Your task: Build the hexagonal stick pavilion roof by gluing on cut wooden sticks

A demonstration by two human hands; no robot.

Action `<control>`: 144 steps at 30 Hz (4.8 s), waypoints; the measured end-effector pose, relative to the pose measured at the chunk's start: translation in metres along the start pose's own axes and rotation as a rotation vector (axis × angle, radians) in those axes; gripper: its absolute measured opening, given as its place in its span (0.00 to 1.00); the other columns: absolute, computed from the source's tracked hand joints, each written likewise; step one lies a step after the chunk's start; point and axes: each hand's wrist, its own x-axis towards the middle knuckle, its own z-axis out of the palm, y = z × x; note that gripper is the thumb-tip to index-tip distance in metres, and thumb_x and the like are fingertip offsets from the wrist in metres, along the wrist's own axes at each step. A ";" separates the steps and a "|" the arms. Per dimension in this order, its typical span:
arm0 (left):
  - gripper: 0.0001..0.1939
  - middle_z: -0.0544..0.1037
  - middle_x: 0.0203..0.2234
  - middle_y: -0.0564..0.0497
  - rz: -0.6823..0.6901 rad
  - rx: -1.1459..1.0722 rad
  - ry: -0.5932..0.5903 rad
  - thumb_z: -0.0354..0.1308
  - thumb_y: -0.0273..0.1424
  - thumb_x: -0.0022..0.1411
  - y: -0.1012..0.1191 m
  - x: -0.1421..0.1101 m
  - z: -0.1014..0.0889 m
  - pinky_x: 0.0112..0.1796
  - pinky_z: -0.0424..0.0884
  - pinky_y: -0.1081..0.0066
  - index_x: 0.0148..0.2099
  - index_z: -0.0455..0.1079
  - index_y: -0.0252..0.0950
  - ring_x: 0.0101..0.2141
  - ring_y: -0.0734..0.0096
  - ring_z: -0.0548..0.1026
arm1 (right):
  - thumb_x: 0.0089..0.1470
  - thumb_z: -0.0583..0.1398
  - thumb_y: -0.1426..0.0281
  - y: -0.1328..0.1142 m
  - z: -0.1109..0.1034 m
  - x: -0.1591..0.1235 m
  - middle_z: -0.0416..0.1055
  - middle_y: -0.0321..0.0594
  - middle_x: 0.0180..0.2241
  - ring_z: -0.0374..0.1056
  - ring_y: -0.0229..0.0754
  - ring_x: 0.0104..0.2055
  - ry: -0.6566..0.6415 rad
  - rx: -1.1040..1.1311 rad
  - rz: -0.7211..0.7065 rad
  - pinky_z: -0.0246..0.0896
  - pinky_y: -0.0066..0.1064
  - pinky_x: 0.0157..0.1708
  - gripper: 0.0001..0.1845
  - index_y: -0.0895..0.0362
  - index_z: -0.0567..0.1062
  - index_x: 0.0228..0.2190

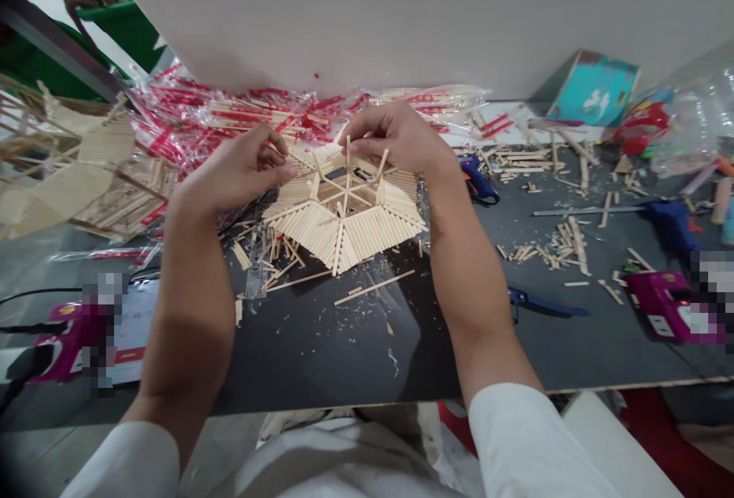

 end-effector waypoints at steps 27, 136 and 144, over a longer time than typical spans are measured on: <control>0.18 0.80 0.35 0.49 -0.005 -0.036 -0.016 0.70 0.36 0.60 -0.001 -0.001 -0.003 0.37 0.72 0.66 0.50 0.73 0.38 0.37 0.63 0.77 | 0.54 0.74 0.59 0.007 -0.004 0.002 0.80 0.37 0.32 0.67 0.41 0.31 0.027 -0.134 -0.059 0.59 0.34 0.28 0.09 0.50 0.86 0.34; 0.12 0.80 0.30 0.53 0.009 -0.061 0.019 0.69 0.31 0.61 0.000 -0.002 -0.001 0.33 0.69 0.67 0.44 0.70 0.39 0.32 0.67 0.78 | 0.51 0.77 0.62 0.011 -0.003 0.002 0.79 0.34 0.29 0.67 0.38 0.28 0.131 -0.102 -0.040 0.61 0.30 0.27 0.12 0.51 0.87 0.37; 0.13 0.81 0.31 0.52 0.022 -0.047 0.028 0.70 0.32 0.60 -0.002 0.000 -0.001 0.32 0.69 0.69 0.44 0.71 0.39 0.31 0.67 0.78 | 0.52 0.76 0.64 0.011 -0.003 0.001 0.78 0.34 0.28 0.66 0.37 0.28 0.151 -0.118 -0.056 0.57 0.30 0.27 0.12 0.52 0.87 0.39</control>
